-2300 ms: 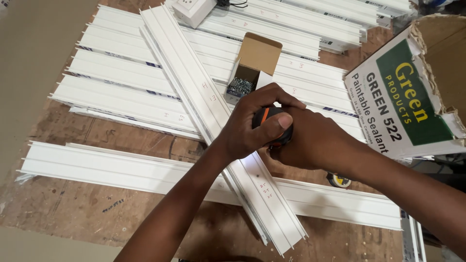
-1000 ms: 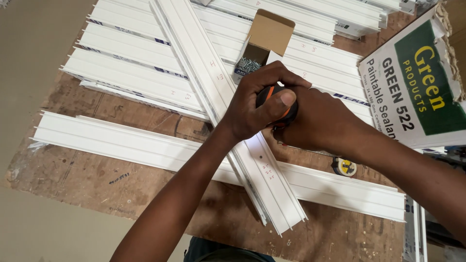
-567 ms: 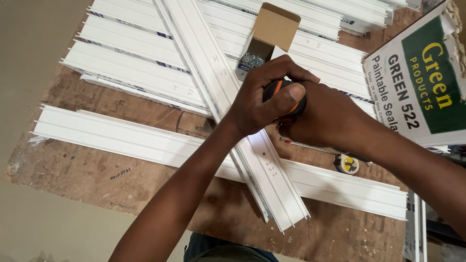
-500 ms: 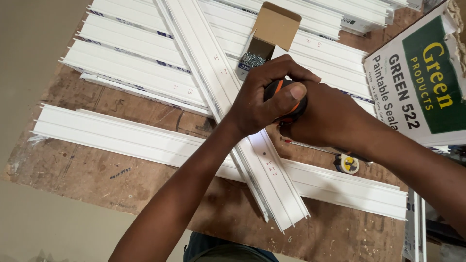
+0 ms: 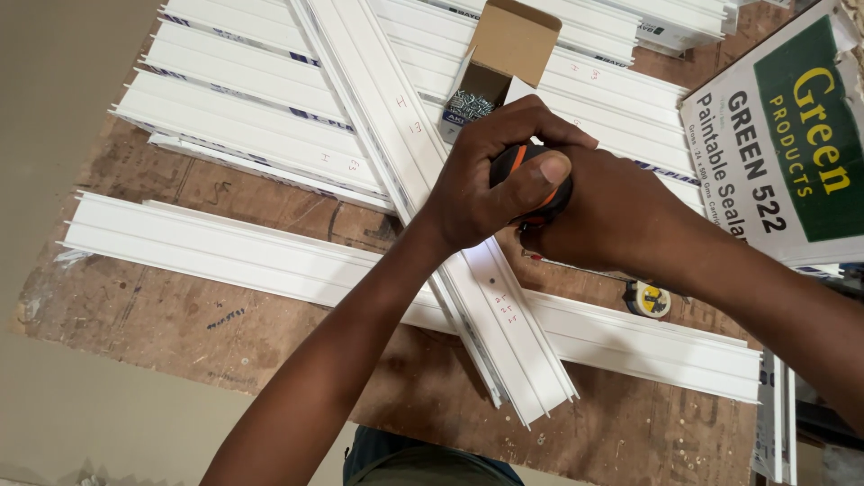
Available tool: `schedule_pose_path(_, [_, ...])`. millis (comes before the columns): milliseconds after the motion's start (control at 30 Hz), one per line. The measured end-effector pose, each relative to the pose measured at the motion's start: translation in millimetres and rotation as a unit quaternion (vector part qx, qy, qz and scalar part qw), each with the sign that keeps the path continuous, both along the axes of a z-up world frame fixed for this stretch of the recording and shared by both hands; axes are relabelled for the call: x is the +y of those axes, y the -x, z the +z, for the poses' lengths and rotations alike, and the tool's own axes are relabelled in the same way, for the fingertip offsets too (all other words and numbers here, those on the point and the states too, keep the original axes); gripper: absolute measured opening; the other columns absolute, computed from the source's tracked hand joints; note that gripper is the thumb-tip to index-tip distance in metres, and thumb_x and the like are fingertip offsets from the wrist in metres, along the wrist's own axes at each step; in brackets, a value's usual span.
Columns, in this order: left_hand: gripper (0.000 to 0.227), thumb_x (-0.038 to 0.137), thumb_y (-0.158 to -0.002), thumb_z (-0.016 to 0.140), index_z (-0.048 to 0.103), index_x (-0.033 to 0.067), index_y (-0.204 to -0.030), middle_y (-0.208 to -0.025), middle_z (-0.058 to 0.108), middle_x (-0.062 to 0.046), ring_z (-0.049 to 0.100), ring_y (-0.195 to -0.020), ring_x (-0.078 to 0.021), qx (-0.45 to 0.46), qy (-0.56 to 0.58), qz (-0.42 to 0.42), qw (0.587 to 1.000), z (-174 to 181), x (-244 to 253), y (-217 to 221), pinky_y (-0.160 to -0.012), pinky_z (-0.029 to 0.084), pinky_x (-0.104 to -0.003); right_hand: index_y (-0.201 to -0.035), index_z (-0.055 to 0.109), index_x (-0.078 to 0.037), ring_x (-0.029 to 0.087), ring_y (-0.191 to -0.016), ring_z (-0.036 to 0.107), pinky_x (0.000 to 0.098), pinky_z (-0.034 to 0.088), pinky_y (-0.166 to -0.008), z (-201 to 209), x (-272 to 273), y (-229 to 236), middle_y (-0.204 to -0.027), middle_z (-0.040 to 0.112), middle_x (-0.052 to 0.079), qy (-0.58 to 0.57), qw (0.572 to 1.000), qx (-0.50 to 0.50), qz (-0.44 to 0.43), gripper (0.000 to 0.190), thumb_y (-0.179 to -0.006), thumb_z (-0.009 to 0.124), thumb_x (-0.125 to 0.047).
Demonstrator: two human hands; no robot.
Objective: Measure, mark, and secure white plastic extrusions using a power drill and measuring tape on a workbench.
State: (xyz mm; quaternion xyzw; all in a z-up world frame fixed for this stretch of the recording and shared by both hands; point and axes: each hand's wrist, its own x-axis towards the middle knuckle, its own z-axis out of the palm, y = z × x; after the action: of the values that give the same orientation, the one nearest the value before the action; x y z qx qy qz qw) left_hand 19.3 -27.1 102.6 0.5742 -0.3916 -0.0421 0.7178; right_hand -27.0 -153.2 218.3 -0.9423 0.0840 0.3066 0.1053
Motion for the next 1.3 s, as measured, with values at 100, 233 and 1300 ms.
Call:
schedule_pose_path(100, [0.053,0.055,-0.098,0.06,0.075,0.006,-0.112,-0.096,0.065,-0.004,0.064,-0.095,-0.0135,-0.005,-0.004,0.004,1.0,0,-1,0,-0.089,0.052,-0.029,-0.099,0.074,-0.014,0.026,-0.087,0.075,0.0419,0.058,-0.08,-2,-3,1,-0.092,0.077,0.008,-0.004,1.0,-0.01,0.012,0.026,-0.08,0.081,-0.031])
schedule_pose_path(233, [0.054,0.056,-0.099,0.059,0.074,0.0065,-0.112,-0.099,0.066,-0.004,0.066,-0.097,-0.0137,-0.008,-0.002,0.0,1.0,-1,-2,1,-0.089,0.053,-0.03,-0.102,0.073,-0.015,0.026,-0.088,0.075,0.0422,0.058,-0.08,-6,-6,2,-0.092,0.077,0.008,-0.017,1.0,-0.021,0.003,0.029,-0.079,0.082,-0.029])
schedule_pose_path(1300, [0.062,0.062,-0.105,0.051,0.072,0.0058,-0.121,-0.113,0.065,-0.006,0.064,-0.106,-0.0161,-0.034,-0.025,0.062,0.997,-15,-1,7,-0.103,0.051,-0.034,-0.104,0.07,-0.014,0.029,-0.087,0.076,0.0439,0.06,-0.079,-21,-27,-8,-0.094,0.077,0.01,0.011,0.998,-0.033,0.042,0.04,-0.074,0.083,-0.037])
